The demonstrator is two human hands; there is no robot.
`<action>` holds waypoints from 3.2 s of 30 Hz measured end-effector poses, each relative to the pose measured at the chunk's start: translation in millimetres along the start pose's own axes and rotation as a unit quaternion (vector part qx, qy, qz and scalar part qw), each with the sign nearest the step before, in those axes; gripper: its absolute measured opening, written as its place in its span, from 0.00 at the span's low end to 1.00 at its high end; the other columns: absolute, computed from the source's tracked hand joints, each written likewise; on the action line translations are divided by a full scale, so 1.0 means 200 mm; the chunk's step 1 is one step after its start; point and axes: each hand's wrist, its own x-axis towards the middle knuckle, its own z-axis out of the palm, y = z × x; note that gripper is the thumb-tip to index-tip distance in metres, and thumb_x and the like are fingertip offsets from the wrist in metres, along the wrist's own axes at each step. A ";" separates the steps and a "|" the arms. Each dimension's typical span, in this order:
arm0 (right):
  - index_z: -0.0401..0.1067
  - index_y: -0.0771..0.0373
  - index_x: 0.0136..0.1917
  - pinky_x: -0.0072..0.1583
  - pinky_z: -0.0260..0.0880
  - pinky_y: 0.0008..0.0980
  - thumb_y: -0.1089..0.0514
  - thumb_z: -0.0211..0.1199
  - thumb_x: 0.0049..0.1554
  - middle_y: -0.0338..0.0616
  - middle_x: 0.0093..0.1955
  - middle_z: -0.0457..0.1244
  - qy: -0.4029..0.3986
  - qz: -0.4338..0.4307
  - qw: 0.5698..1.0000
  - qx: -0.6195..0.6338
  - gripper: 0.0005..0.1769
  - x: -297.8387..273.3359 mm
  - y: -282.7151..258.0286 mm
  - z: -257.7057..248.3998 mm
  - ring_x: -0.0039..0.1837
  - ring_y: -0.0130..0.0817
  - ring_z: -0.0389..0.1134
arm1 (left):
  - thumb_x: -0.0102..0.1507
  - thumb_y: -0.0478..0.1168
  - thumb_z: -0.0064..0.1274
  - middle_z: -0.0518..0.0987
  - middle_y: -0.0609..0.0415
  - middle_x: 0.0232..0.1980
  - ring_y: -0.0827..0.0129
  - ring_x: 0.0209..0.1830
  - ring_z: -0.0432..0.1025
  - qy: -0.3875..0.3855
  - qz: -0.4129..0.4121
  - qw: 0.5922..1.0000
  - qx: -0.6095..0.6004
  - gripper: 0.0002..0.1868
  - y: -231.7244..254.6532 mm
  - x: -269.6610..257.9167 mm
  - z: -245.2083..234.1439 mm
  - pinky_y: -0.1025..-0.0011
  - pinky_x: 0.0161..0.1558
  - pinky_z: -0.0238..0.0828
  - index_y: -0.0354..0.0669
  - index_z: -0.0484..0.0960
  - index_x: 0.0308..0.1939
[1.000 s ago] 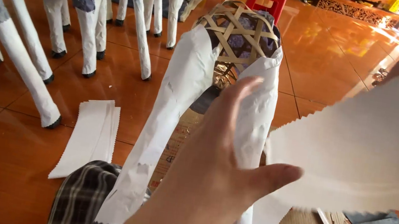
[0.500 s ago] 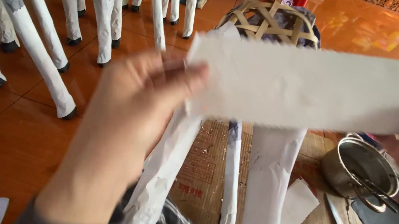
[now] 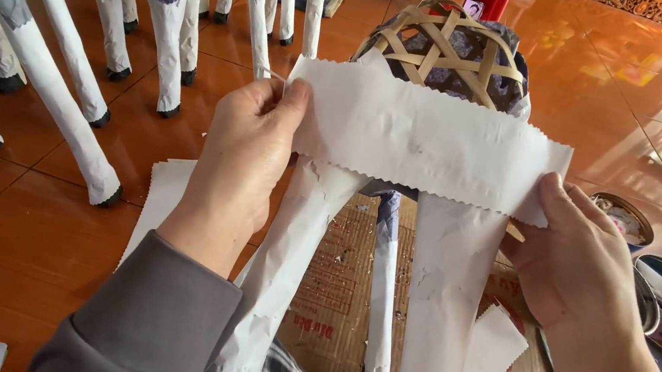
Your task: Applying adhesive-coated paper strips to a bamboo frame to create a paper mache figure.
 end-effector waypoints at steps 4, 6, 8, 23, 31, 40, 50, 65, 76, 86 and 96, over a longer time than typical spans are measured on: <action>0.67 0.67 0.61 0.52 0.62 0.32 0.51 0.51 0.65 0.46 0.55 0.64 -0.008 0.020 1.000 -0.005 0.19 0.00 0.00 0.04 0.53 0.30 0.62 | 0.68 0.43 0.43 0.80 0.54 0.41 0.75 0.39 0.71 0.015 -0.061 0.998 0.011 0.14 0.02 0.01 0.03 0.77 0.45 0.70 0.37 0.80 0.44; 0.69 0.67 0.61 0.49 0.60 0.31 0.51 0.51 0.65 0.45 0.53 0.63 0.002 0.026 1.000 -0.015 0.19 -0.01 -0.01 0.07 0.50 0.29 0.61 | 0.68 0.44 0.42 0.79 0.53 0.40 0.75 0.38 0.71 0.011 -0.064 0.998 0.017 0.15 0.02 0.02 0.04 0.77 0.43 0.70 0.36 0.80 0.44; 0.70 0.66 0.60 0.47 0.59 0.29 0.51 0.51 0.66 0.43 0.51 0.63 0.012 0.032 0.999 -0.026 0.18 -0.03 -0.02 0.11 0.48 0.28 0.60 | 0.68 0.44 0.42 0.79 0.53 0.39 0.75 0.37 0.71 0.007 -0.067 0.997 0.024 0.15 0.01 0.03 0.04 0.77 0.42 0.70 0.36 0.79 0.44; 0.68 0.58 0.66 0.49 0.67 0.52 0.23 0.36 0.59 0.59 0.48 0.64 -0.151 0.257 0.953 0.051 0.44 -0.08 0.03 0.29 0.48 0.49 0.67 | 0.67 0.59 0.35 0.80 0.39 0.40 0.57 0.28 0.74 -0.185 -0.264 0.932 -0.164 0.33 -0.07 0.22 0.01 0.62 0.25 0.73 0.33 0.78 0.55; 0.69 0.75 0.58 0.42 0.71 0.40 0.32 0.41 0.63 0.64 0.44 0.66 -0.129 0.269 0.953 0.040 0.41 -0.05 0.10 0.27 0.44 0.50 0.70 | 0.63 0.60 0.42 0.81 0.40 0.40 0.52 0.32 0.77 -0.144 -0.273 0.937 -0.165 0.31 -0.11 0.24 0.00 0.57 0.26 0.77 0.36 0.79 0.52; 0.32 0.56 0.81 0.73 0.32 0.62 0.38 0.21 0.64 0.58 0.83 0.32 -0.194 -0.210 0.912 -0.293 0.38 -0.14 0.06 0.18 0.81 0.57 0.32 | 0.58 0.61 0.51 0.82 0.42 0.41 0.47 0.36 0.80 -0.104 -0.278 0.940 -0.166 0.30 -0.12 0.22 0.06 0.52 0.28 0.81 0.38 0.81 0.48; 0.32 0.38 0.80 0.50 0.68 0.77 0.34 0.35 0.60 0.53 0.80 0.47 -0.251 -0.049 0.967 0.007 0.37 0.00 0.18 0.17 0.68 0.58 0.62 | 0.54 0.61 0.50 0.80 0.47 0.47 0.56 0.48 0.78 -0.093 -0.285 0.949 -0.100 0.38 -0.04 0.12 0.07 0.54 0.45 0.78 0.40 0.71 0.61; 0.51 0.40 0.78 0.62 0.66 0.59 0.29 0.33 0.57 0.50 0.73 0.58 -0.193 0.060 0.978 0.051 0.39 0.01 0.29 0.11 0.67 0.48 0.64 | 0.61 0.63 0.35 0.78 0.47 0.44 0.55 0.45 0.76 -0.070 -0.187 0.980 -0.012 0.38 -0.29 0.28 0.03 0.55 0.46 0.77 0.41 0.68 0.66; 0.66 0.46 0.72 0.57 0.70 0.31 0.45 0.50 0.59 0.39 0.62 0.69 -0.111 0.120 0.869 -0.466 0.28 -0.05 0.28 -0.19 0.57 0.31 0.70 | 0.66 0.46 0.39 0.77 0.55 0.38 0.76 0.37 0.76 0.045 0.214 0.973 0.069 0.21 0.14 -0.21 0.03 0.79 0.39 0.80 0.38 0.68 0.59; 0.83 0.47 0.44 0.44 0.73 0.38 0.56 0.57 0.53 0.31 0.47 0.75 0.032 0.083 0.461 -0.883 0.13 0.91 0.75 -1.99 0.51 0.37 0.75 | 0.70 0.49 0.54 0.78 0.63 0.25 0.84 0.17 0.69 -0.227 -0.304 0.920 -0.099 0.11 -0.60 -1.29 0.94 0.86 0.22 0.70 0.49 0.82 0.51; 0.76 0.53 0.60 0.55 0.69 0.46 0.52 0.55 0.56 0.51 0.56 0.69 0.060 0.009 0.711 -0.701 0.20 0.19 0.44 -1.42 0.54 0.56 0.69 | 0.57 0.35 0.52 0.45 0.20 0.73 0.32 0.76 0.35 -0.487 0.059 0.678 0.547 0.38 -1.67 -1.17 0.85 0.40 0.68 0.33 0.13 0.56 0.65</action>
